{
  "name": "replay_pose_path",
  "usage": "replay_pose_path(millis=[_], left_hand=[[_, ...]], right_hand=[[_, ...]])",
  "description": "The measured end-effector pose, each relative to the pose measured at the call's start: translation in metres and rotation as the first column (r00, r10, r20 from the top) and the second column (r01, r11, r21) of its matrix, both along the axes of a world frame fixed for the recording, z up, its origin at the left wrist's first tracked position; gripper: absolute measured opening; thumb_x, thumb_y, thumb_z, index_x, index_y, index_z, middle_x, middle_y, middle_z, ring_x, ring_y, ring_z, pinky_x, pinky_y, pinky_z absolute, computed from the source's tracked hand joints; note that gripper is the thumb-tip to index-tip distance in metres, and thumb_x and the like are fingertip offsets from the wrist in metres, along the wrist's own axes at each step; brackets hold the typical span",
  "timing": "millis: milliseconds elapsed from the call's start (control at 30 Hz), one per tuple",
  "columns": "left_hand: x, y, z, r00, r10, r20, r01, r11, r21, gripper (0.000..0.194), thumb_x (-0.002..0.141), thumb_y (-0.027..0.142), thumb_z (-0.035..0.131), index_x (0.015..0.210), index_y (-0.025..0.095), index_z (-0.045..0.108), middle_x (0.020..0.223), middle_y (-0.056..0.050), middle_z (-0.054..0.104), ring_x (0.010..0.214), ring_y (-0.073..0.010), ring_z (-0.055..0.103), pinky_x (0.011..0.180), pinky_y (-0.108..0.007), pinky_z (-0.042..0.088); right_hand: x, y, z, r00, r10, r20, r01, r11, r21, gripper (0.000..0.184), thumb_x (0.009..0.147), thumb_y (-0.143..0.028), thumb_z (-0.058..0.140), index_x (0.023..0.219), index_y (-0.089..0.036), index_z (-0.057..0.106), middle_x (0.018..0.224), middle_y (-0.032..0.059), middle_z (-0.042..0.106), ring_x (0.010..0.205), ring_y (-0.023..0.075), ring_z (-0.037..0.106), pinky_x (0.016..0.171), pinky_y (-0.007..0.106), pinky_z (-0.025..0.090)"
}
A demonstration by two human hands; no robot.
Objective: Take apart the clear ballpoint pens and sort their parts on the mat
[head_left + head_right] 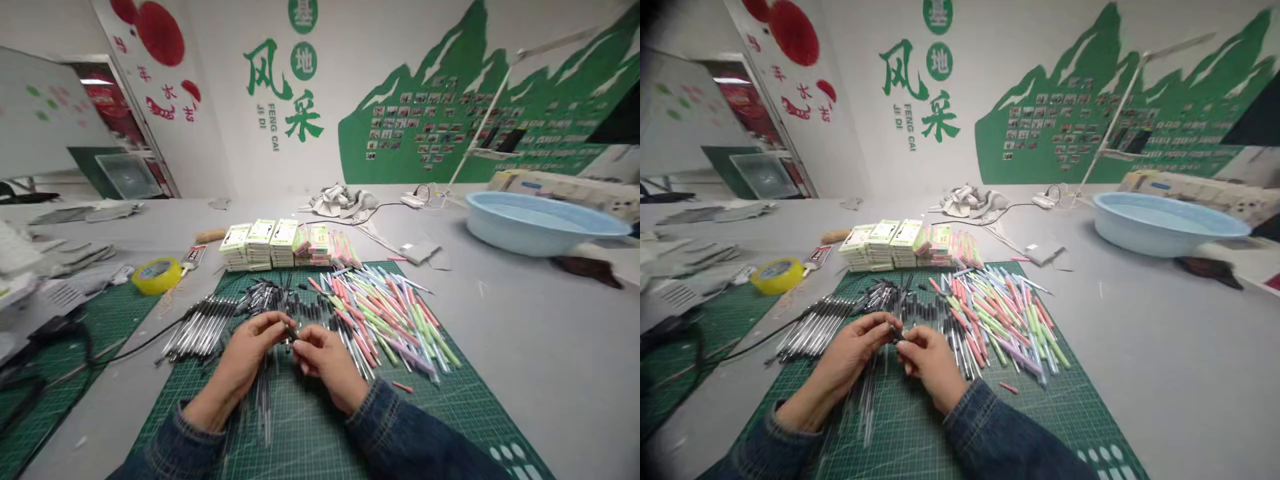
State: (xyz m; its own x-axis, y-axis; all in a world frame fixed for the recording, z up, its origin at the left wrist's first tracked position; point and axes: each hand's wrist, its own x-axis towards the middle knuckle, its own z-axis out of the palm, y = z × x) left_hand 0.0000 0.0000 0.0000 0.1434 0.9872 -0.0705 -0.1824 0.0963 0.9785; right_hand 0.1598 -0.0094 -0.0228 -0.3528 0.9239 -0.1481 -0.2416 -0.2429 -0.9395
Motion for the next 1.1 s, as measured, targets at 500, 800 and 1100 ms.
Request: replay_pose_path(millis=[500,800,1100], left_hand=[[0.005,0.000,-0.009,0.991,0.084,0.108,-0.079,0.996,-0.043,0.013,0.071,0.024,0.073,0.079,0.015,0.068,0.085,-0.003,0.063,0.077,-0.0118,0.057,0.069,-0.022,0.046],[0.000,-0.001,-0.006,0.992,-0.016,0.124,0.018,1.000,-0.015,0.010,0.074,0.022,0.069,0.082,0.016,0.070,0.083,-0.003,0.064,0.074,-0.0113,0.057,0.068,-0.022,0.045],[0.005,0.000,0.001,1.000,0.004,0.025,-0.004,1.000,0.003,0.028,0.074,0.032,0.068,0.096,0.016,0.070,0.080,-0.006,0.069,0.071,-0.0158,0.061,0.069,-0.027,0.048]], right_hand=[[-0.002,-0.001,-0.002,0.998,0.052,-0.043,-0.049,0.996,0.072,0.026,0.083,-0.039,0.058,0.080,-0.013,0.061,0.058,-0.0031,0.052,0.045,0.0050,0.039,0.044,0.019,0.024],[-0.001,-0.004,-0.001,0.958,0.156,-0.239,-0.165,0.986,-0.019,0.025,0.084,-0.036,0.059,0.081,-0.011,0.063,0.054,-0.0037,0.048,0.042,0.0035,0.034,0.042,0.019,0.018],[-0.004,-0.002,0.003,0.964,0.063,-0.260,-0.063,0.998,0.011,0.025,0.082,-0.038,0.061,0.090,-0.014,0.060,0.070,0.0015,0.059,0.055,0.0079,0.051,0.048,0.018,0.035]])
